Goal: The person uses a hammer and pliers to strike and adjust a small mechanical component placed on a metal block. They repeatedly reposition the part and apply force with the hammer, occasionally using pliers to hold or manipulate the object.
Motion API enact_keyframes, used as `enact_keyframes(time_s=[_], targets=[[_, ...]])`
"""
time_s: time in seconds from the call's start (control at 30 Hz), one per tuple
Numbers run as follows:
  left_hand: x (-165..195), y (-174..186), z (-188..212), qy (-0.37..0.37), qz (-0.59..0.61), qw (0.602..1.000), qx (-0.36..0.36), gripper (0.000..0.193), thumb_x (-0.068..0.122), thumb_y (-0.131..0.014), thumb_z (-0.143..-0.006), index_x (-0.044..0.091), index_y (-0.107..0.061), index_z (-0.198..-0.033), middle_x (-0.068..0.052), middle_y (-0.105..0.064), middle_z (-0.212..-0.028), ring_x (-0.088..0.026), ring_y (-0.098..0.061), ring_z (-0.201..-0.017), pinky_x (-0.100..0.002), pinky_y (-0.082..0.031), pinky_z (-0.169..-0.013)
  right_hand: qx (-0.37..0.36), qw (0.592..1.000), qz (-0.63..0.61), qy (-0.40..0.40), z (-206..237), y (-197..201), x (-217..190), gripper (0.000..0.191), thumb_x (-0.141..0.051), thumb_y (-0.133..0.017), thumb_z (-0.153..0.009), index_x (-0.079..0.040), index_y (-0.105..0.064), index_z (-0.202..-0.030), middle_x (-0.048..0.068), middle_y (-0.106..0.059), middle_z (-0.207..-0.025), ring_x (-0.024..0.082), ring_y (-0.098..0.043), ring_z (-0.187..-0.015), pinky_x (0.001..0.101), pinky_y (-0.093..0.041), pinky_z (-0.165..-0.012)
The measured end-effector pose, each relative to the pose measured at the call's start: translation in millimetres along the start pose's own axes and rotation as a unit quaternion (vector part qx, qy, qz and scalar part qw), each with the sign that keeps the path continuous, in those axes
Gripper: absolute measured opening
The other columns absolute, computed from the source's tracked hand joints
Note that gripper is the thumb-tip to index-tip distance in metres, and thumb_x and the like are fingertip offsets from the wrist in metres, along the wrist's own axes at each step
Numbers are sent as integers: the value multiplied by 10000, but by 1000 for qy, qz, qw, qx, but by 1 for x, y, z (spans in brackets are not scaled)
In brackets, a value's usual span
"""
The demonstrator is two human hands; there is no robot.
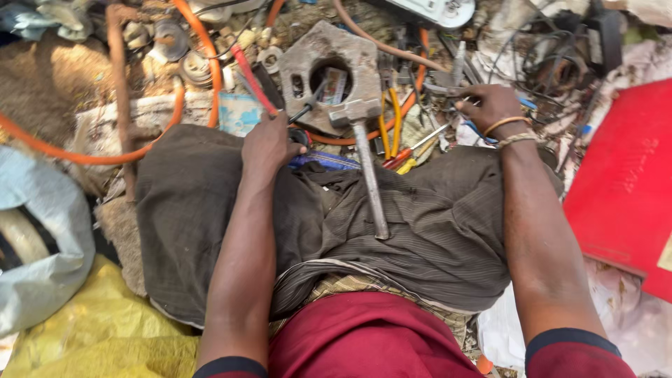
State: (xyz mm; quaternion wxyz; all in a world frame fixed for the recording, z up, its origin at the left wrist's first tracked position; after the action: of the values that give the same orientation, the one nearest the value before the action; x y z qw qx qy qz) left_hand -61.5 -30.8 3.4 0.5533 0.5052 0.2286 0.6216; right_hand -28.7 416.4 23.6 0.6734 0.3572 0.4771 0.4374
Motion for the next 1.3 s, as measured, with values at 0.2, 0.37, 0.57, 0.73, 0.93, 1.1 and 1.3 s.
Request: enact_keyframes(time_s=[0.2, 0.37, 0.57, 0.73, 0.93, 1.1, 1.3], targets=[[4, -2, 3, 6, 8, 1000, 12, 645, 380, -870, -784, 13, -601, -1242, -286, -623, -1171, -458, -682, -991, -534, -558, -803, -220, 955, 184, -83, -5, -58, -27, 218, -172, -560, -1038, -42, -734, -1058, 230, -766, -949, 357, -756, -884, 499, -598, -796], [5, 2, 9, -11, 41, 998, 49, 552, 325, -862, -787, 21, -626, -1182, -273, -652, -1111, -464, -684, -979, -548, -551, -804, -154, 965, 213, -4, -23, -76, -31, 213, -163, -671, -910, -8, -720, -1047, 240, -729, -997, 389, -688, -922, 495, -562, -835], [4, 8, 9, -4, 77, 994, 78, 619, 233, -879, -766, 27, -471, -1183, -271, -680, -1019, -478, -691, -938, -558, -553, -779, -162, 978, 80, -107, -23, -79, -18, 349, -351, -774, -919, -31, -736, -1053, 194, -754, -966, 308, -700, -878, 451, -552, -832], [3, 6, 3, 3, 78, 995, 65, 655, 203, -877, -763, 37, -439, -1220, -281, -664, -1033, -484, -688, -956, -558, -563, -789, -165, 979, 59, -100, -26, -83, -18, 323, -345, -762, -931, -35, -726, -1014, 184, -736, -927, 311, -688, -867, 458, -543, -821], [26, 24, 18, -94, -34, 950, 295, 562, 244, -882, -721, 55, -556, -1138, -208, -649, -1075, -341, -690, -968, -430, -582, -737, -195, 975, 95, -43, -30, -85, -21, 286, -330, -779, -835, -70, -704, -929, 146, -697, -867, 311, -657, -816, 463, -531, -803], [80, -60, 30, 40, 239, 963, -117, 615, 602, -657, -941, 105, -626, -1301, -108, -697, -906, -222, -689, -834, -374, -512, -682, -180, 980, 80, 10, -26, -74, -33, 263, -297, -705, -925, -47, -625, -910, 164, -661, -802, 316, -637, -764, 480, -523, -754], [107, -102, 32, -8, 352, 934, -67, 568, 442, -713, -876, 17, -603, -1237, -96, -666, -860, -223, -659, -759, -403, -509, -654, -162, 984, 55, -44, -15, -59, -29, 103, -163, -574, -991, -92, -520, -1043, 201, -665, -855, 379, -668, -810, 538, -512, -748]])
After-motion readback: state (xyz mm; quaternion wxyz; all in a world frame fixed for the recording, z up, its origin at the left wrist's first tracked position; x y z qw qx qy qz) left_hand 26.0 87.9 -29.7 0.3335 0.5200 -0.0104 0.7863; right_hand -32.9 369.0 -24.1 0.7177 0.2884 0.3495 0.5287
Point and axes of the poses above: each hand's wrist, its own z-axis away from the middle knuckle, its own y-axis out of the back of the hand, x = y × z, the point moved 5 cm from there along -z, towards the middle knuckle
